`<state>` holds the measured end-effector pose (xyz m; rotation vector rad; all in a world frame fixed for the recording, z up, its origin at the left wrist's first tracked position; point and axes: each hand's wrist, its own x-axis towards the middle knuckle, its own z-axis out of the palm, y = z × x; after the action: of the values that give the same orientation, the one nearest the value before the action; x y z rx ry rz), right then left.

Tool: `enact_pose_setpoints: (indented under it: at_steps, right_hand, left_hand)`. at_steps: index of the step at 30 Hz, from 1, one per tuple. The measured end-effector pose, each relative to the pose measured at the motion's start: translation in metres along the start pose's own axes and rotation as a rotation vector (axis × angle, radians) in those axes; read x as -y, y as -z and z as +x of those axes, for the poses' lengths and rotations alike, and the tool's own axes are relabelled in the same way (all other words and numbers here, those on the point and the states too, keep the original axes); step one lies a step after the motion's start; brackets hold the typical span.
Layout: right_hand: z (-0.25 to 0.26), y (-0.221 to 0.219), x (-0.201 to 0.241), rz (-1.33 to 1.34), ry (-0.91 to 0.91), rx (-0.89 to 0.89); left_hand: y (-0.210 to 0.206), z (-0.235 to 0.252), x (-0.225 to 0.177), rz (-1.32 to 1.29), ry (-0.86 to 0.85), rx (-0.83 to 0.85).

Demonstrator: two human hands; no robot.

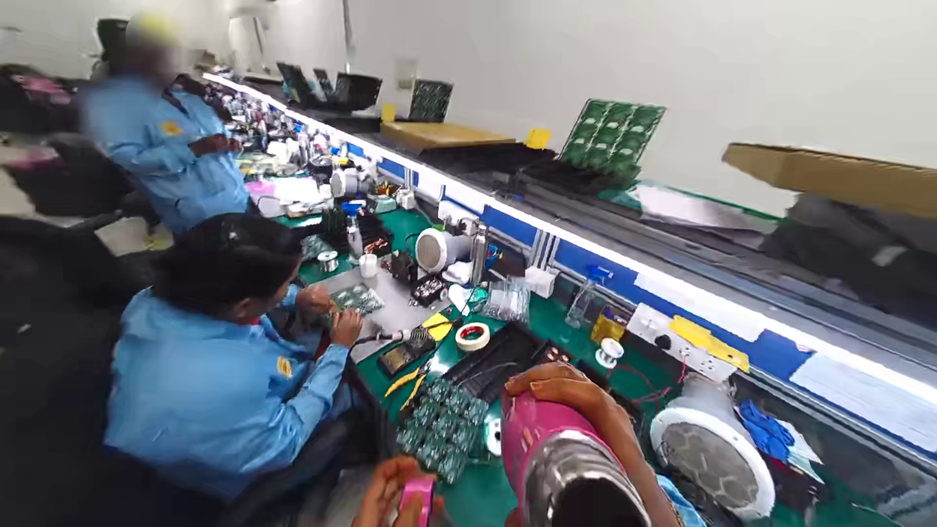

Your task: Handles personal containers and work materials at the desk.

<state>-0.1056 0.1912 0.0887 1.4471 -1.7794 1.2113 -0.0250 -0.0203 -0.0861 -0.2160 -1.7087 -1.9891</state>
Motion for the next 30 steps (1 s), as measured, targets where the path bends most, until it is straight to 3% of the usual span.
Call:
enact_pose_setpoints:
  at_steps: [4, 7, 9, 13, 19, 23, 30]
  right_hand:
    - [-0.077, -0.044, -0.026, 0.063, -0.317, 0.178]
    - [-0.124, -0.070, -0.027, 0.028, -0.519, 0.330]
    - [-0.146, -0.083, -0.024, 0.030, -0.626, 0.407]
    - [-0.168, -0.097, -0.017, 0.095, -0.759, 0.389]
    - [-0.177, -0.099, -0.022, 0.062, -0.722, 0.327]
    - [-0.180, -0.103, -0.024, 0.033, -0.715, 0.367]
    - [-0.180, -0.108, -0.023, 0.097, -0.714, 0.396]
  left_hand:
    - [0.004, 0.013, -0.015, 0.015, -0.012, -0.150]
    - [0.008, 0.016, -0.016, -0.034, -0.059, -0.171]
    - [0.006, 0.017, -0.015, -0.012, -0.104, -0.135]
    - [0.000, 0.013, -0.004, 0.136, -0.181, 0.073]
    - [-0.005, 0.011, -0.001, 0.266, -0.288, 0.265]
    - [-0.006, 0.006, 0.001, 0.492, -0.313, 0.371]
    - [-0.003, 0.001, 0.003, 0.461, -0.287, 0.387]
